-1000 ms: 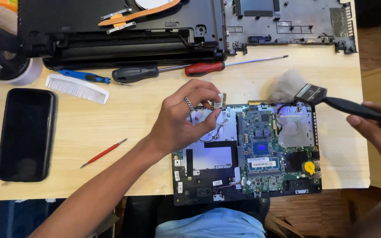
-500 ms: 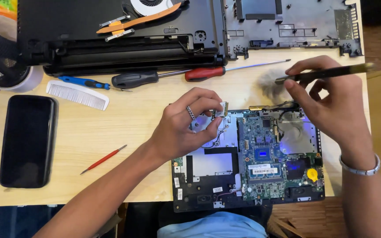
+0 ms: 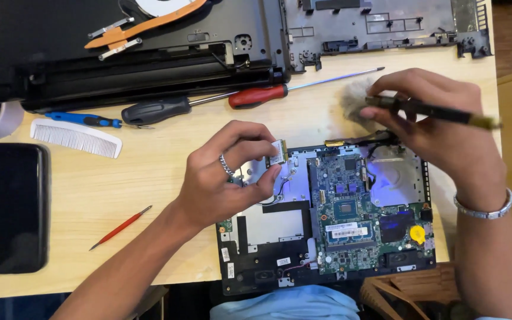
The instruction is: The person cleans a disassembled laptop motherboard using a soft brush and a red plastic spudger. They then pick up a cooling fan and place it onto the motherboard.
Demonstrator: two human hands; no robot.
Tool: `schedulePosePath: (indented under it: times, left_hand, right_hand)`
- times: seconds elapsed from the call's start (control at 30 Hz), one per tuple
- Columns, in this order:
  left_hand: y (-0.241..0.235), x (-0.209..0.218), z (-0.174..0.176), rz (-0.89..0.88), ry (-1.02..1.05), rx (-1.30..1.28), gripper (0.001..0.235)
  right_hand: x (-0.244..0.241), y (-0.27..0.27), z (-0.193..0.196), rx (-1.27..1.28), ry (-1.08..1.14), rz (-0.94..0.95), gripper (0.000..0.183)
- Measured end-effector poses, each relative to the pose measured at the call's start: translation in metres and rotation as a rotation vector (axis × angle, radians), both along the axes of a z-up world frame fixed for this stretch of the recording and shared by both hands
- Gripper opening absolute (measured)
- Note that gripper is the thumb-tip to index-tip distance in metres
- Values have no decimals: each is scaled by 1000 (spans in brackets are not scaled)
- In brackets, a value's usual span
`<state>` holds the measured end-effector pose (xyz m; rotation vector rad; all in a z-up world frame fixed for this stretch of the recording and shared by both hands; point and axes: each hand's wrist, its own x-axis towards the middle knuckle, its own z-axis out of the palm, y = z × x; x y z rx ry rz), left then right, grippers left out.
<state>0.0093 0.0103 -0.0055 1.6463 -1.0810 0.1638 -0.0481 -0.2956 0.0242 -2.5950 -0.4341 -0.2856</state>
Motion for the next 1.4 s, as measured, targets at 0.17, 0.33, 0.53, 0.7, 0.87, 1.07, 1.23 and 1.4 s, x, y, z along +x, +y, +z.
schedulePosePath:
  times: [0.17, 0.33, 0.53, 0.7, 0.87, 1.07, 1.23, 1.4]
  left_hand:
    - [-2, 2, -4, -15, -40, 37, 13]
    - [-3, 2, -3, -79, -93, 39, 17]
    - [-6, 2, 7, -141, -180, 65, 17]
    - [-8, 0, 8, -166, -230, 109, 15]
    - [-7, 1, 5, -170, -226, 128, 16]
    - [-5, 2, 3, -112, -236, 74, 18]
    - [-6, 0, 0, -101, -204, 29, 19]
    - [-6, 1, 3, -71, -197, 55, 14]
  right_hand:
    - [-7, 13, 1, 33, -109, -14, 17]
    - [-16, 34, 9, 139, -224, 5, 15]
    - [-20, 50, 11, 168, -273, 102, 15]
    - [-18, 37, -17, 188, -310, 174, 19]
    - [-16, 53, -7, 282, -271, 406, 15]
    - [-14, 38, -12, 134, -351, 304, 13]
    - [-21, 52, 13, 216, -169, 361, 19]
    - [-10, 47, 9, 122, -278, 300, 20]
